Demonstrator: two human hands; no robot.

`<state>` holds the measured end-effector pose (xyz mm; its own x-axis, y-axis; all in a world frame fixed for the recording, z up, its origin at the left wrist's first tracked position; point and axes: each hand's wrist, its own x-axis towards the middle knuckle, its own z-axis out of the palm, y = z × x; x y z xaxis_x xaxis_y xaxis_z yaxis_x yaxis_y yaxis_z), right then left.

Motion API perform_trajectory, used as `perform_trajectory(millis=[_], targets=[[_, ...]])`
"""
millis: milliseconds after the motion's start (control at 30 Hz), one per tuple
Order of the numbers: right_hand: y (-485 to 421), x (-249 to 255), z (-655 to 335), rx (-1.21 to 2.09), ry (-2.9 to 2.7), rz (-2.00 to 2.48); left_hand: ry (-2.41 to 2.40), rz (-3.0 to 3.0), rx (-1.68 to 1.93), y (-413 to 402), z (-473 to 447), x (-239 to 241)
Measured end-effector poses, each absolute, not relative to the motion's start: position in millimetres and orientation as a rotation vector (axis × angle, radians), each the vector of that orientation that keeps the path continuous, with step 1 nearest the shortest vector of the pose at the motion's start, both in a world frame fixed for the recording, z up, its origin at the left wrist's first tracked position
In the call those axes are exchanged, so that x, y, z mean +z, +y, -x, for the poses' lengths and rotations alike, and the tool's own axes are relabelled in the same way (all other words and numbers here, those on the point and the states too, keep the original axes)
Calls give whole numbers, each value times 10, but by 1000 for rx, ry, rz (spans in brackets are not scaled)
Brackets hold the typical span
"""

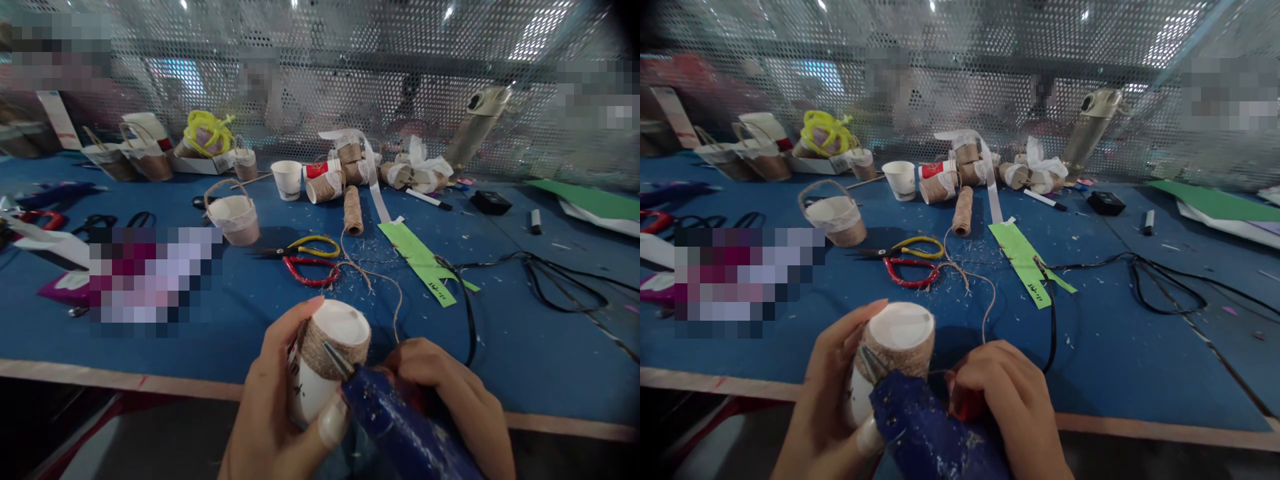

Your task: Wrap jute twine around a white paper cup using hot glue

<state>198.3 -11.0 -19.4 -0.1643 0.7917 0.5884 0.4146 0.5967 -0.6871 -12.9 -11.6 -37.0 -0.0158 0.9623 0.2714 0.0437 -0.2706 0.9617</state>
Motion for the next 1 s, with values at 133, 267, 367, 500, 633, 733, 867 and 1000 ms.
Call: perform_trajectory(millis=[133, 267, 367, 500, 633, 733, 867, 1000], targets=[[-114, -195, -1982, 504, -1780, 1001, 1155, -1432, 1402, -119, 142, -391], [-121, -204, -1977, 507, -1772, 1019, 1157, -1450, 1405, -125, 129, -387], [-99, -171, -1931, 464, -1770, 1035, 1167, -1497, 1405, -126, 91, -357], [-56, -105, -1867, 358, -1734, 1058, 1093, -1564, 1424, -108, 68, -353], [-45, -93, -1856, 316, -1743, 1070, 962, -1585, 1421, -56, 134, -406], [-47, -95, -1861, 379, -1743, 1072, 867, -1662, 1363, -33, 175, -428], [-58, -100, -1868, 422, -1731, 1077, 982, -1564, 1415, -56, 145, -419], [-81, -187, -1880, 437, -1711, 1074, 999, -1604, 1409, -45, 163, -425]])
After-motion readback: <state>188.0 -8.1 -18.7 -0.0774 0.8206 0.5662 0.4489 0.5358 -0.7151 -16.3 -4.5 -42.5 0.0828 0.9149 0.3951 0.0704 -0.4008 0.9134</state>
